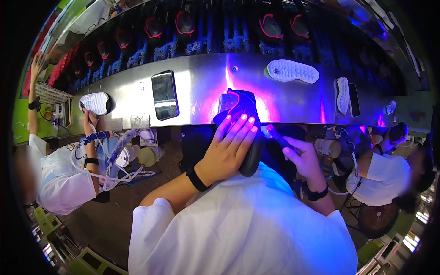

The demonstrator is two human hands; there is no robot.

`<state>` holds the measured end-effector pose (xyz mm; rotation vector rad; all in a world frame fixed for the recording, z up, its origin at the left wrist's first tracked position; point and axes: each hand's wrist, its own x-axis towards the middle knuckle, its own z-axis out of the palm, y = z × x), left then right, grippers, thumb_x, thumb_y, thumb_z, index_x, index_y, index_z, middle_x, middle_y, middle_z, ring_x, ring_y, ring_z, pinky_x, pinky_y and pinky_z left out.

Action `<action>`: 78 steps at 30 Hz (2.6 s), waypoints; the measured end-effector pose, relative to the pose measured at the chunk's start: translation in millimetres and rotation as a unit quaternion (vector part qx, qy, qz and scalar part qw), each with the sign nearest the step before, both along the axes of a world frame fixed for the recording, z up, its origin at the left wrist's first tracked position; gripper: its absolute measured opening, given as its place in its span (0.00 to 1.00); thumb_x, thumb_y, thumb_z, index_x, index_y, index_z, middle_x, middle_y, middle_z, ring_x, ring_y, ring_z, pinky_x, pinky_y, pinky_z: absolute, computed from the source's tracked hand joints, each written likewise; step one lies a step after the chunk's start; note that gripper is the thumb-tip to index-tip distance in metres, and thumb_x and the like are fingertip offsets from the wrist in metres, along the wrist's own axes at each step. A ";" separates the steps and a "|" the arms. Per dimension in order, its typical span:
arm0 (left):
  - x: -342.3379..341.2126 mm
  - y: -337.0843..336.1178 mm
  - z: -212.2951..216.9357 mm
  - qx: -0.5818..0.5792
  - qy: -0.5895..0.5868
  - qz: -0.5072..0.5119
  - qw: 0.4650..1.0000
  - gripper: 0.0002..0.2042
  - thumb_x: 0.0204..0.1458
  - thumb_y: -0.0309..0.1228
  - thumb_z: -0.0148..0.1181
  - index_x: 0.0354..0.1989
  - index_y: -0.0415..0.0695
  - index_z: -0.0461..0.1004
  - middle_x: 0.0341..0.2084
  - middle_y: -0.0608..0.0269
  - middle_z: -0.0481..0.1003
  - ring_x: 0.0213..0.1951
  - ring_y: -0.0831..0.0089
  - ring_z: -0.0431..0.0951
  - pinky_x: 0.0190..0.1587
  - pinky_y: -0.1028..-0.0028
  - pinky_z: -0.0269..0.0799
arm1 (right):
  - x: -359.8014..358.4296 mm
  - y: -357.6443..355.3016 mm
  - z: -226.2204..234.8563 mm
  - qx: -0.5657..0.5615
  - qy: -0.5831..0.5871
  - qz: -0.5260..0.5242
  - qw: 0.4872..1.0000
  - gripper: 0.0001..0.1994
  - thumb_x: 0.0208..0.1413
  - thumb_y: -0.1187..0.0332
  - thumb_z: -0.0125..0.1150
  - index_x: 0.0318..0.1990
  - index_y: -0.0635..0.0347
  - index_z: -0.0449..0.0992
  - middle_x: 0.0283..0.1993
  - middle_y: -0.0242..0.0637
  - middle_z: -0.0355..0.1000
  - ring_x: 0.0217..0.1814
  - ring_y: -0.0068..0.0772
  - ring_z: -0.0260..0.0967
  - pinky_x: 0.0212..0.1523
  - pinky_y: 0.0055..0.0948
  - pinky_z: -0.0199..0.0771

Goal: Applying glue or cleaning compound to the upper part of the shoe using a small brush on an assembly line under a special illumination light.

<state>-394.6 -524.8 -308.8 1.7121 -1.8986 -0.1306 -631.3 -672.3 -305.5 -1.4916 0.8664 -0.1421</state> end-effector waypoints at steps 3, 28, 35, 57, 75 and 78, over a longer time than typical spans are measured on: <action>-10.2 -10.9 8.2 0.004 -0.002 0.017 1.000 0.31 0.48 0.32 0.59 0.63 0.32 0.64 0.63 0.42 0.65 0.69 0.50 0.62 0.71 0.44 0.48 | -14.8 1.4 4.2 0.000 -0.036 -0.006 0.999 0.19 0.62 0.67 0.63 0.59 0.64 0.75 0.30 0.24 0.70 0.30 0.15 0.65 0.34 0.20 0.68; -45.5 -113.7 46.3 0.002 0.003 0.111 0.994 0.41 0.37 0.42 0.74 0.58 0.27 0.66 0.53 0.40 0.73 0.59 0.51 0.72 0.69 0.45 0.49 | -48.8 3.3 38.3 -0.106 -0.044 -0.170 0.979 0.20 0.58 0.72 0.67 0.58 0.65 0.76 0.32 0.28 0.72 0.33 0.16 0.67 0.37 0.19 0.68; -15.9 -133.7 36.5 -0.018 0.047 0.117 0.992 0.44 0.31 0.45 0.76 0.58 0.31 0.67 0.54 0.42 0.74 0.59 0.53 0.73 0.69 0.44 0.50 | -26.4 -42.0 59.9 -0.240 0.028 -0.089 0.966 0.17 0.56 0.73 0.67 0.53 0.65 0.78 0.37 0.41 0.78 0.37 0.27 0.74 0.42 0.26 0.71; 59.6 -96.3 35.1 0.102 0.150 -0.014 0.983 0.52 0.34 0.44 0.78 0.70 0.40 0.56 0.50 0.42 0.75 0.49 0.47 0.80 0.50 0.58 0.78 | 20.4 -83.7 55.0 -0.069 -0.041 -0.089 0.993 0.19 0.60 0.69 0.64 0.57 0.66 0.76 0.36 0.31 0.76 0.32 0.19 0.68 0.35 0.21 0.69; 4.2 -107.1 72.9 0.274 0.511 -0.067 0.812 0.35 0.43 0.31 0.77 0.61 0.36 0.66 0.48 0.58 0.78 0.49 0.71 0.79 0.58 0.67 0.72 | -20.5 -110.0 52.3 -0.050 -0.138 0.022 0.989 0.20 0.58 0.74 0.65 0.59 0.62 0.76 0.35 0.28 0.75 0.34 0.17 0.66 0.37 0.22 0.69; 6.2 -112.0 70.1 0.300 0.560 -0.054 0.770 0.32 0.46 0.30 0.74 0.59 0.35 0.67 0.47 0.58 0.78 0.48 0.71 0.79 0.56 0.68 0.73 | -20.6 -108.2 39.3 -0.042 -0.128 0.014 0.991 0.20 0.58 0.74 0.65 0.58 0.63 0.76 0.35 0.28 0.75 0.32 0.17 0.67 0.36 0.22 0.70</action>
